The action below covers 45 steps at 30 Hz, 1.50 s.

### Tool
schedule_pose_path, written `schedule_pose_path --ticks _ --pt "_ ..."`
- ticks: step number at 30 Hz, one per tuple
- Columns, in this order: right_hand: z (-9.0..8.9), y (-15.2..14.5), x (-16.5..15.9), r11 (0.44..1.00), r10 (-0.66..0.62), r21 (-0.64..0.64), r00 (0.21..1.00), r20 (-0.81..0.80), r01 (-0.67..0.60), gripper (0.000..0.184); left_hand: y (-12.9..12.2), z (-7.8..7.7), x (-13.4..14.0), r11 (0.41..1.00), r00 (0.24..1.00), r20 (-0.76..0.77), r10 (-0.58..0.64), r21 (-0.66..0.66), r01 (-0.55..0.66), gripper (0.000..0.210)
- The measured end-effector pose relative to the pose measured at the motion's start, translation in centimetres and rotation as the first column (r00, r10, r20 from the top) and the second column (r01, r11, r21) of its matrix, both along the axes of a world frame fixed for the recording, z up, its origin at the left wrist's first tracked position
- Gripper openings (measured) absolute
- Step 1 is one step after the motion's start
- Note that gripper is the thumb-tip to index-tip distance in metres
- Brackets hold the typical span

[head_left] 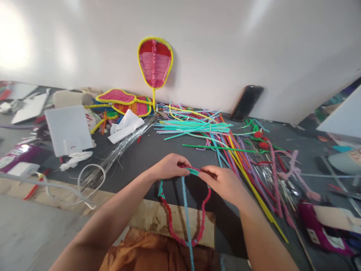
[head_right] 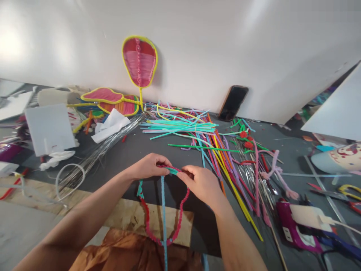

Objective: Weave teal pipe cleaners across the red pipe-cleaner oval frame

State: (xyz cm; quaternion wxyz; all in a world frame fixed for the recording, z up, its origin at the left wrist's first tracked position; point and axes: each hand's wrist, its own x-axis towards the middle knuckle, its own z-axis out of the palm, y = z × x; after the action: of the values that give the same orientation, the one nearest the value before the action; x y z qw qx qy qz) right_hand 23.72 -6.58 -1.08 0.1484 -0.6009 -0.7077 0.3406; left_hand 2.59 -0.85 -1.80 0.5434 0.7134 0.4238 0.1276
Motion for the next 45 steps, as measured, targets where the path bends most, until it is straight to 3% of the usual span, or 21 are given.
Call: schedule_pose_path --ticks 5,14,20,25,30,34,40,45 --pt "0.1 -0.1 -0.4 0.997 0.07 0.009 0.994 0.089 -0.071 0.026 -0.1 0.0 0.1 0.999 1.0 -0.006 -0.028 -0.033 0.028 0.027" --pt "-0.4 -0.3 -0.7 0.998 0.033 -0.055 0.987 -0.154 -0.042 0.022 0.8 0.9 0.0 0.988 0.988 0.037 -0.149 -0.032 0.15 0.026" --pt "-0.6 -0.3 -0.4 0.997 0.014 -0.072 0.959 -0.284 -0.036 0.025 1.4 1.6 1.6 0.957 0.973 0.064 -0.22 -0.177 0.228 0.02" --pt "-0.5 0.0 0.9 0.974 0.028 -0.198 0.921 -0.39 -0.114 0.021 2.2 1.6 1.4 0.947 0.968 0.044 -0.248 -0.201 0.252 0.017" --pt "-0.9 0.0 0.6 0.975 -0.002 -0.204 0.91 -0.414 -0.091 0.019 2.6 1.7 1.5 0.919 0.942 0.036 -0.334 -0.212 0.334 0.015" --pt "-1.0 0.2 0.4 0.978 -0.009 -0.19 0.894 -0.449 -0.086 0.021 2.4 1.5 1.9 0.925 0.946 0.038 -0.322 -0.203 0.323 0.014" --pt "-1.3 0.6 1.7 0.968 -0.097 -0.247 0.843 -0.528 -0.044 0.041 2.8 0.9 1.6 0.927 0.959 0.089 -0.269 -0.246 0.282 0.014" --pt "-1.1 0.6 1.5 0.959 -0.03 -0.257 0.862 -0.506 -0.117 0.03 3.2 1.3 1.2 0.926 0.955 0.083 -0.284 -0.234 0.295 0.015"
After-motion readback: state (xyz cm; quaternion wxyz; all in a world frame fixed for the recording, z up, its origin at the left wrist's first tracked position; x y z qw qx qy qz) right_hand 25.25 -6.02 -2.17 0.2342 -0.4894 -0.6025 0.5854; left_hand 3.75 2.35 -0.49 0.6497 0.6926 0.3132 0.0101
